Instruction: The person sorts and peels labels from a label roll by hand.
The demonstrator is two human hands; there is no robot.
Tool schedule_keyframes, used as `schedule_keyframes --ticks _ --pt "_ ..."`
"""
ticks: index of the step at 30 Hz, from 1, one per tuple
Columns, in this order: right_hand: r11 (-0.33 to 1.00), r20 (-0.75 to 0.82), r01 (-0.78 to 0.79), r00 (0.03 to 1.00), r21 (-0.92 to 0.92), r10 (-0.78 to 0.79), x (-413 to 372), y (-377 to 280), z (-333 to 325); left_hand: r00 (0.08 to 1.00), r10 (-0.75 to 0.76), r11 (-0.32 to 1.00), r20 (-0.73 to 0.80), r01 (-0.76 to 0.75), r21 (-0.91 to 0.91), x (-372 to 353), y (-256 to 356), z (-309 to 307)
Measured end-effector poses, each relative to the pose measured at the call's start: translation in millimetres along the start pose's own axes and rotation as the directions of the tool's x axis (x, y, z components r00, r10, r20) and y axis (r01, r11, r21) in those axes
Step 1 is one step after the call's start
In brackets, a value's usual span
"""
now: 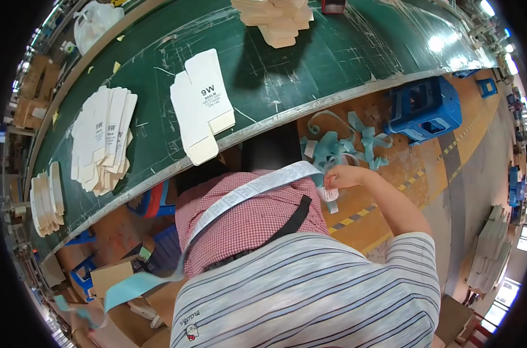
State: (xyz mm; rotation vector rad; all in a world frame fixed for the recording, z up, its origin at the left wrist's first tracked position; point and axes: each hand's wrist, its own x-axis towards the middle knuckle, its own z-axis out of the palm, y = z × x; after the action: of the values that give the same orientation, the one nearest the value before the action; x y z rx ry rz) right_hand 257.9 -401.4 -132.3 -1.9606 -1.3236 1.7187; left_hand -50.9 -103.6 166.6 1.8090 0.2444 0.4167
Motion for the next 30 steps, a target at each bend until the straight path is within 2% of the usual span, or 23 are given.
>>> schedule_keyframes --ticks 1,3,5,6,7,8,9,10,11,12,13,14,16,18,20,21,22,24,26,27,28,30 --pt "0.999 0.02 -0.045 0.999 0.016 0.045 -18 -14 -7 0.994 -0.091 0.996 0.058 0.092 -0.016 5 -5 0" --pt "0.994 0.053 -0.028 0.998 0.108 0.022 -58 -49 -39 0.949 -0.262 0.962 0.175 0.271 -0.024 12 -12 0" --pt "0.866 -0.126 0.107 0.991 0.489 -0.051 -97 -78 -75 0.857 -0.411 0.903 0.311 0.43 0.006 20 -17 0" --pt "0.805 -0.314 0.325 0.932 0.496 -0.182 -117 -99 -85 0.784 -0.571 0.821 0.243 0.545 0.173 -13 -15 -28" --pt "0.718 -0.49 0.529 0.82 0.453 -0.295 -133 -123 -93 0.677 -0.733 0.652 0.062 0.674 0.348 -67 -10 -67" --pt "0.73 -0.517 0.536 0.805 0.423 -0.291 -142 -147 -99 0.614 -0.778 0.52 -0.138 0.751 0.407 -105 -8 -96" --pt "0.741 -0.542 0.546 0.787 0.392 -0.293 -147 -174 -102 0.614 -0.75 0.502 -0.245 0.77 0.394 -116 -6 -106" --pt "0.822 -0.54 0.505 0.783 0.263 -0.308 -148 -209 -100 0.685 -0.677 0.589 -0.268 0.723 0.361 -112 -3 -101" --pt "0.841 -0.515 0.525 0.761 0.131 -0.395 -142 -235 -94 0.902 -0.412 0.879 -0.128 0.43 0.204 -79 1 -69" --pt "0.838 -0.484 0.546 0.733 -0.002 -0.478 -135 -261 -89 0.959 -0.28 0.941 -0.054 0.285 0.184 -53 2 -45" --pt "0.769 -0.407 0.626 0.674 -0.13 -0.617 -128 -278 -84 0.986 -0.165 0.985 -0.037 0.167 0.049 -29 0 -14" --pt "0.753 -0.404 0.645 0.658 -0.134 -0.636 -124 -294 -77 0.999 -0.048 0.995 -0.019 0.046 -0.09 -5 -2 18" --pt "0.75 -0.43 0.645 0.642 -0.146 -0.635 -124 -320 -66 0.992 -0.046 0.958 0.116 0.076 -0.276 20 -7 39" --pt "0.747 -0.482 0.654 0.62 -0.12 -0.619 -125 -326 -65 0.949 -0.137 0.873 0.285 0.251 -0.417 30 -16 45" --pt "0.717 -0.515 0.691 0.581 -0.097 -0.63 -123 -325 -67 0.865 -0.261 0.883 0.429 0.393 -0.257 30 -6 32" --pt "0.668 -0.532 0.737 0.527 -0.103 -0.663 -119 -320 -66 0.915 -0.181 0.907 0.361 0.297 -0.298 27 -3 22" --pt "0.617 -0.546 0.779 0.47 -0.113 -0.694 -116 -315 -65 0.945 -0.153 0.935 0.289 0.233 -0.267 21 2 8" --pt "0.556 -0.591 0.705 0.238 -0.441 -0.771 -100 -281 -76 0.984 -0.159 0.984 0.075 0.165 -0.074 -4 12 -35" --pt "0.725 -0.665 0.581 0.379 -0.371 -0.644 -93 -235 -79 0.966 -0.191 0.954 -0.174 0.224 0.197 -42 19 -82" --pt "0.797 -0.668 0.533 0.487 -0.282 -0.562 -90 -208 -81 0.929 -0.205 0.895 -0.307 0.305 0.326 -67 23 -104" --pt "0.873 -0.648 0.463 0.621 -0.15 -0.441 -86 -172 -79 0.871 -0.213 0.803 -0.443 0.414 0.428 -93 27 -123" --pt "0.957 -0.58 0.29 0.775 -0.028 -0.252 -71 -95 -59 0.675 -0.217 0.594 -0.705 0.665 0.453 -143 40 -154"
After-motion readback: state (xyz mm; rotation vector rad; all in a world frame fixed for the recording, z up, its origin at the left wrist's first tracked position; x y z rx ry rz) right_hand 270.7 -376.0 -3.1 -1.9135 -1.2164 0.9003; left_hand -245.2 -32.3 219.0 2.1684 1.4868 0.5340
